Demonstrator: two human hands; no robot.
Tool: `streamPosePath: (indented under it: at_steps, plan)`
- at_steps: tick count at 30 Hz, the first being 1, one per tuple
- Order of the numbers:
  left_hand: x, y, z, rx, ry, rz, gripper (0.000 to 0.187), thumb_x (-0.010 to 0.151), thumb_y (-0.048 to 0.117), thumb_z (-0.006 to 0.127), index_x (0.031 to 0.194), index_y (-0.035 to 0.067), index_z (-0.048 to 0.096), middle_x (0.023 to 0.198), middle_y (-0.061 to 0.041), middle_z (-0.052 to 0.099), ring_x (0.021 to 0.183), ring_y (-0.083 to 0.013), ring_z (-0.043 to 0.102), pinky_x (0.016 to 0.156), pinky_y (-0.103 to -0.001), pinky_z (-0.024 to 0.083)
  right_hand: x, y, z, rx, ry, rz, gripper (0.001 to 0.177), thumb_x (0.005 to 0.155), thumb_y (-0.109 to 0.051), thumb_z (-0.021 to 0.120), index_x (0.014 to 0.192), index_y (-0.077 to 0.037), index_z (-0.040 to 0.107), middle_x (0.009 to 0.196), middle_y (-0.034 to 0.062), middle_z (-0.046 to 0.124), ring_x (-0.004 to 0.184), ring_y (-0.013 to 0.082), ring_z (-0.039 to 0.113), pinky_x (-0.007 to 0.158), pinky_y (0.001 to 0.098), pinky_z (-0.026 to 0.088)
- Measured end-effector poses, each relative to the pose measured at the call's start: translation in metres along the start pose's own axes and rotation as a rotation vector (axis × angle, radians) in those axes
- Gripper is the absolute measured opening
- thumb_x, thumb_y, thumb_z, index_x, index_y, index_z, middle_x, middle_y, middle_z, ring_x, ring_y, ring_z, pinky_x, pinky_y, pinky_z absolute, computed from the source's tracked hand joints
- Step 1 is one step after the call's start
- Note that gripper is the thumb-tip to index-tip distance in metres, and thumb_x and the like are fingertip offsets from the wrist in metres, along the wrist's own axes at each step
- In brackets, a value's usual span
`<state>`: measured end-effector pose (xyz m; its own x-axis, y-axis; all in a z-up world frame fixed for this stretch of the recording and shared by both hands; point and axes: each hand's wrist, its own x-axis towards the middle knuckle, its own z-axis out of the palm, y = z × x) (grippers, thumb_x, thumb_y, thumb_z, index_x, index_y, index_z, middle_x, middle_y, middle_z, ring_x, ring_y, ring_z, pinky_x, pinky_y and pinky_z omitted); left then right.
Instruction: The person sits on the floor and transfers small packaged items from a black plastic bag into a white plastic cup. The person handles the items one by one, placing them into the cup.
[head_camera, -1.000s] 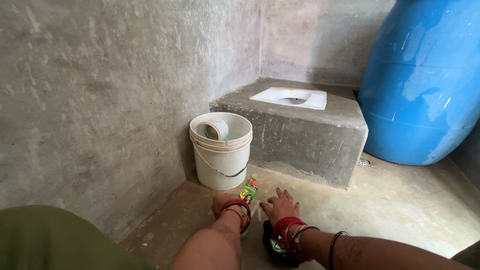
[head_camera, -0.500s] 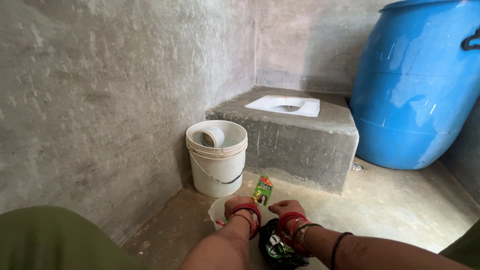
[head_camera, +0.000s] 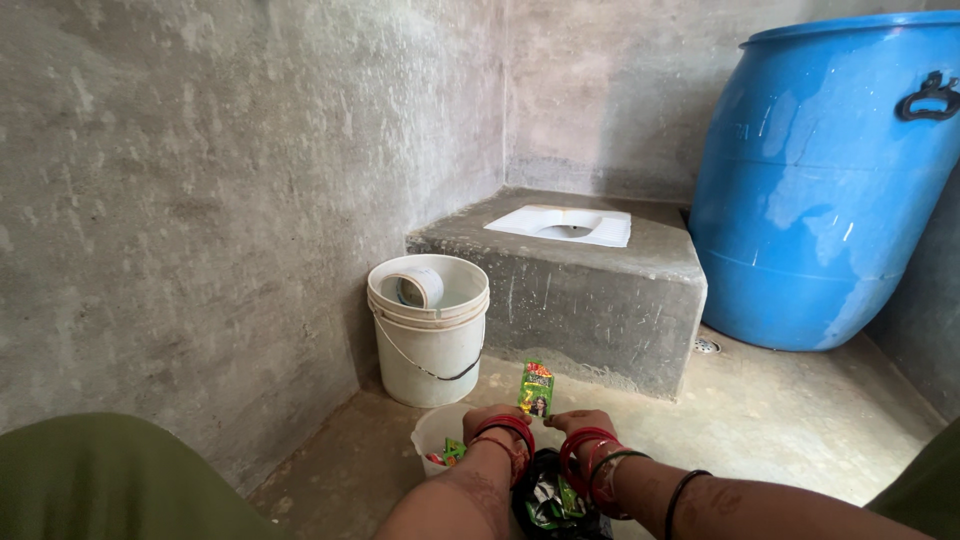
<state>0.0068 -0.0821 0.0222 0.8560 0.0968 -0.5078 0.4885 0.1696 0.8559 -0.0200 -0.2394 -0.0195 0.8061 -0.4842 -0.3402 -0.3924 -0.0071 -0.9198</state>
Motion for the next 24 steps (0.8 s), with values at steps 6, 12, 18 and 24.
streamPosePath:
  at_steps: [6, 12, 18, 24]
  plan:
    - [0.022, -0.015, 0.013, 0.205, -0.058, 0.034, 0.015, 0.079, 0.008, 0.080, 0.091, 0.000, 0.079, 0.088, -0.010, 0.078, 0.075, -0.0207, 0.071, 0.065, -0.035, 0.055, 0.016, -0.004, -0.004, -0.124, 0.051, 0.100, 0.049, 0.078, -0.030, 0.089, 0.114, 0.002, 0.080, 0.101, 0.0253, 0.077, 0.080, 0.0340, 0.073, 0.067, 0.0459, 0.056]
    - [0.082, -0.038, 0.039, 1.234, -0.199, 0.362, 0.019, 0.089, 0.017, 0.071, 0.103, 0.008, 0.079, 0.101, -0.004, 0.078, 0.091, -0.0147, 0.073, 0.070, -0.031, 0.057, 0.026, -0.003, -0.009, -0.209, 0.107, 0.240, 0.058, 0.076, -0.032, 0.093, 0.118, 0.004, 0.075, 0.109, 0.0223, 0.076, 0.091, 0.0343, 0.075, 0.076, 0.0473, 0.061]
    - [0.095, -0.037, 0.049, 1.797, -0.235, 0.616, 0.025, 0.097, 0.028, 0.064, 0.114, 0.017, 0.079, 0.113, 0.001, 0.077, 0.106, -0.0112, 0.073, 0.075, -0.029, 0.059, 0.055, 0.015, -0.021, -0.335, 0.033, 0.032, 0.061, 0.075, -0.037, 0.092, 0.113, 0.008, 0.078, 0.112, 0.0236, 0.079, 0.099, 0.0294, 0.077, 0.086, 0.0400, 0.059]
    - [0.026, -0.017, 0.024, 1.762, -0.240, 0.502, 0.028, 0.096, 0.035, 0.067, 0.115, 0.018, 0.077, 0.116, 0.002, 0.076, 0.107, -0.0126, 0.072, 0.077, -0.030, 0.058, 0.076, 0.034, -0.029, -0.558, -0.088, -0.170, 0.048, 0.075, -0.041, 0.081, 0.113, -0.012, 0.084, 0.109, 0.0148, 0.081, 0.100, 0.0258, 0.079, 0.086, 0.0369, 0.060]
